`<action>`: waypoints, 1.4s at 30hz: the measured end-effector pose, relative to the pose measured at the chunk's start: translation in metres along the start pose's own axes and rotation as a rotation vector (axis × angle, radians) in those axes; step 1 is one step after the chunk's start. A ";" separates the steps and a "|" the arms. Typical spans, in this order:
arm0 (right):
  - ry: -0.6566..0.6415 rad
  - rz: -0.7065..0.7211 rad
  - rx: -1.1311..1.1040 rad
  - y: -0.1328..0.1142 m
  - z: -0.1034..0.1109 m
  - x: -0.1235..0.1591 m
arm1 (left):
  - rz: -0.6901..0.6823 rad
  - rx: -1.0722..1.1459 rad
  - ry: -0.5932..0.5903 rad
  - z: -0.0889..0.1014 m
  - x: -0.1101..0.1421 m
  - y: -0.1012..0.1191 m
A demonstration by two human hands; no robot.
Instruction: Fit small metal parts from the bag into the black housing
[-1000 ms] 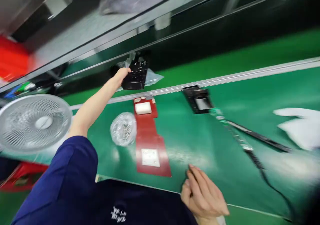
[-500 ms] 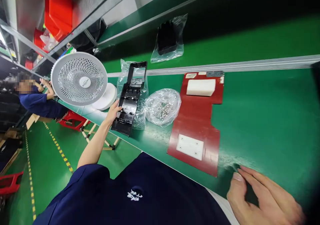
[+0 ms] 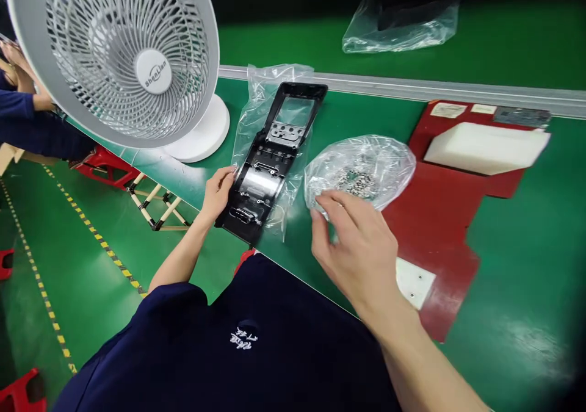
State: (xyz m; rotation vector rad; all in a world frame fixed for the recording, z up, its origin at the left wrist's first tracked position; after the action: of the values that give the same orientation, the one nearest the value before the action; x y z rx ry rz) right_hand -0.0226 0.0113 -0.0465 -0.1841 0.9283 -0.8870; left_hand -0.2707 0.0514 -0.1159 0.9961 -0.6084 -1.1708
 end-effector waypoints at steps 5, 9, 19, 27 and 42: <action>-0.470 -0.041 0.287 0.001 -0.062 -0.061 | -0.016 0.134 0.066 0.014 0.014 -0.010; -0.852 -0.087 0.373 0.005 -0.100 -0.082 | -0.052 0.147 0.067 0.024 0.025 -0.011; -0.908 -0.008 0.335 0.019 -0.100 -0.100 | -0.405 -0.108 0.188 0.042 0.053 0.030; -0.873 0.138 0.359 0.011 -0.094 -0.106 | -0.572 -0.660 0.059 0.009 0.082 0.069; -0.976 0.456 0.365 -0.003 -0.119 -0.136 | -0.527 -0.407 0.240 0.017 0.092 0.060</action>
State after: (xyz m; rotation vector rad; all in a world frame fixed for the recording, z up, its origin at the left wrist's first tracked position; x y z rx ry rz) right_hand -0.1535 0.1357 -0.0340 -0.0646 -0.1147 -0.4254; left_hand -0.2278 -0.0372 -0.0639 0.9468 0.1004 -1.5291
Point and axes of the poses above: each hand's wrist, its own x-axis away from the middle knuckle, its own z-axis out of the back of the hand, y = z × x, the point moved 4 cm from there along -x, towards the middle knuckle, and after that the axes turned 10 degrees about -x, right-handed, at the moved point
